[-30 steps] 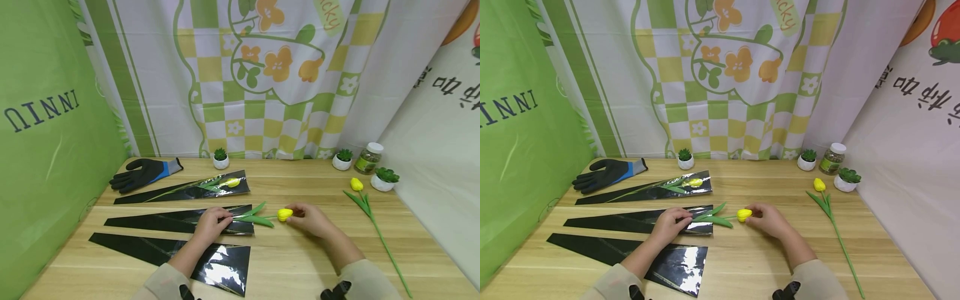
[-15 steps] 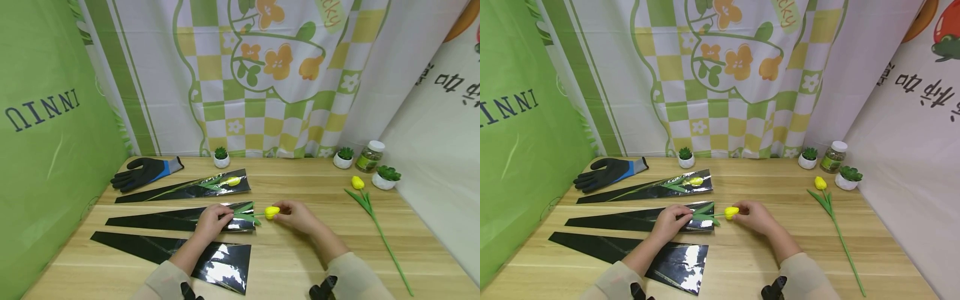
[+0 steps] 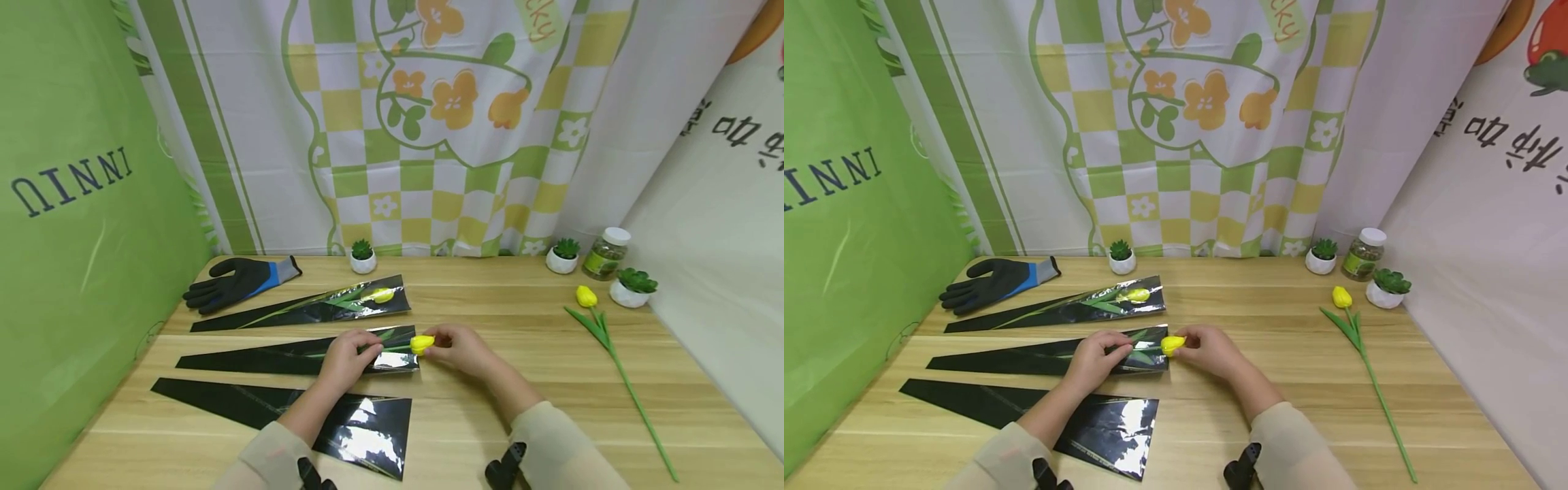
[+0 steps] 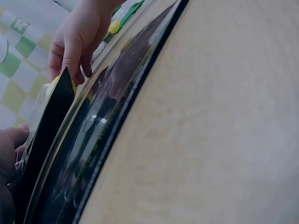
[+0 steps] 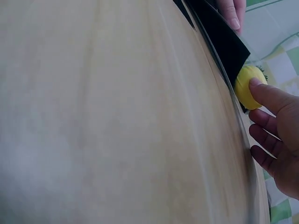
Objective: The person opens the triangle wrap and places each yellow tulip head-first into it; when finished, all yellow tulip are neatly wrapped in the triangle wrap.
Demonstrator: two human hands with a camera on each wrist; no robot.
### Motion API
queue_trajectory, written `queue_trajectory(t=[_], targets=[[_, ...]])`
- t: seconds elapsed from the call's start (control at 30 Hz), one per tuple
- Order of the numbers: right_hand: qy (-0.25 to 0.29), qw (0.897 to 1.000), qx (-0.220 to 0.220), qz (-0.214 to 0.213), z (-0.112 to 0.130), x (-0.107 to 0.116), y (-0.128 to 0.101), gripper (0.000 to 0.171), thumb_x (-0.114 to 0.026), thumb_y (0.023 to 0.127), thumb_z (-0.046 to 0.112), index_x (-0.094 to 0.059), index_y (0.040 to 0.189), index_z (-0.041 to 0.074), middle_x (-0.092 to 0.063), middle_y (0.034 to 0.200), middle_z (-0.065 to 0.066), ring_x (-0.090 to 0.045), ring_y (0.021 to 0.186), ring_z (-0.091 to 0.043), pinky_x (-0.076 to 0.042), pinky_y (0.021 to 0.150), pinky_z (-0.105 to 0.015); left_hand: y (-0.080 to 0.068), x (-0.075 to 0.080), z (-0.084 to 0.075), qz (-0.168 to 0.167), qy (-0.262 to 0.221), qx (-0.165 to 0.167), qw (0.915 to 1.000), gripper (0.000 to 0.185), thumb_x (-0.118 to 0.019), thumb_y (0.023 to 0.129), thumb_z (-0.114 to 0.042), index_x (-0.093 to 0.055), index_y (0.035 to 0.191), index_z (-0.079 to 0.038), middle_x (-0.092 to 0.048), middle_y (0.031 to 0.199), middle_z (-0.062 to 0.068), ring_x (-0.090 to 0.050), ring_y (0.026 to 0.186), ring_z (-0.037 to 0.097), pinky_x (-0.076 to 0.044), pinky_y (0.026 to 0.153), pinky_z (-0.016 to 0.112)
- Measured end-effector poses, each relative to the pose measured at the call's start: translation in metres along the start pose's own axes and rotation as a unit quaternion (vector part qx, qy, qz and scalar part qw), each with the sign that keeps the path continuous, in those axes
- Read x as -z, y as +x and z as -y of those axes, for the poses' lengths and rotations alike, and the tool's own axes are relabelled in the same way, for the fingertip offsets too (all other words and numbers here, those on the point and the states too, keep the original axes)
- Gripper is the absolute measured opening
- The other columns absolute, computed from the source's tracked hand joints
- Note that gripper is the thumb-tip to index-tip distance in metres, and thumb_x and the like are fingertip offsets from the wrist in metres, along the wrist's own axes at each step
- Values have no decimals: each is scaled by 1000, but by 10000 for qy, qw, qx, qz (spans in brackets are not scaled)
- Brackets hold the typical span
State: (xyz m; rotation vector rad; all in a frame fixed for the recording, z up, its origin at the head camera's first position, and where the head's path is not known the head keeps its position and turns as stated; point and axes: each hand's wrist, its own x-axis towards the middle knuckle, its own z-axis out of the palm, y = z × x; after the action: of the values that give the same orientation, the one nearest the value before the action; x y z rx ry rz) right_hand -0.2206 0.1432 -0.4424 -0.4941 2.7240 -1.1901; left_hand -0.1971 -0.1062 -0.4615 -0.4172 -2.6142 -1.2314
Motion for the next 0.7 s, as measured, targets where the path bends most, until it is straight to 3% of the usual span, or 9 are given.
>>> queue_trajectory(t=[0.4, 0.7], targets=[[307, 9988, 360, 148, 8, -17, 11, 24, -74, 87, 18, -72, 109, 8, -69, 89, -1, -60, 84, -11, -52, 81, -29, 3, 1, -3, 11, -7, 64, 10000, 13, -72, 88, -18, -78, 97, -10, -73, 103, 5, -67, 101, 26, -53, 94, 46], [424, 9988, 87, 237, 11, -22, 14, 22, -73, 88, 19, -73, 109, 11, -71, 94, 1, -62, 89, -11, -53, 89, -37, 3, 1, 0, 9, 36, 92, 10000, 13, -72, 89, -20, -79, 98, -12, -73, 103, 4, -67, 102, 25, -53, 94, 46]])
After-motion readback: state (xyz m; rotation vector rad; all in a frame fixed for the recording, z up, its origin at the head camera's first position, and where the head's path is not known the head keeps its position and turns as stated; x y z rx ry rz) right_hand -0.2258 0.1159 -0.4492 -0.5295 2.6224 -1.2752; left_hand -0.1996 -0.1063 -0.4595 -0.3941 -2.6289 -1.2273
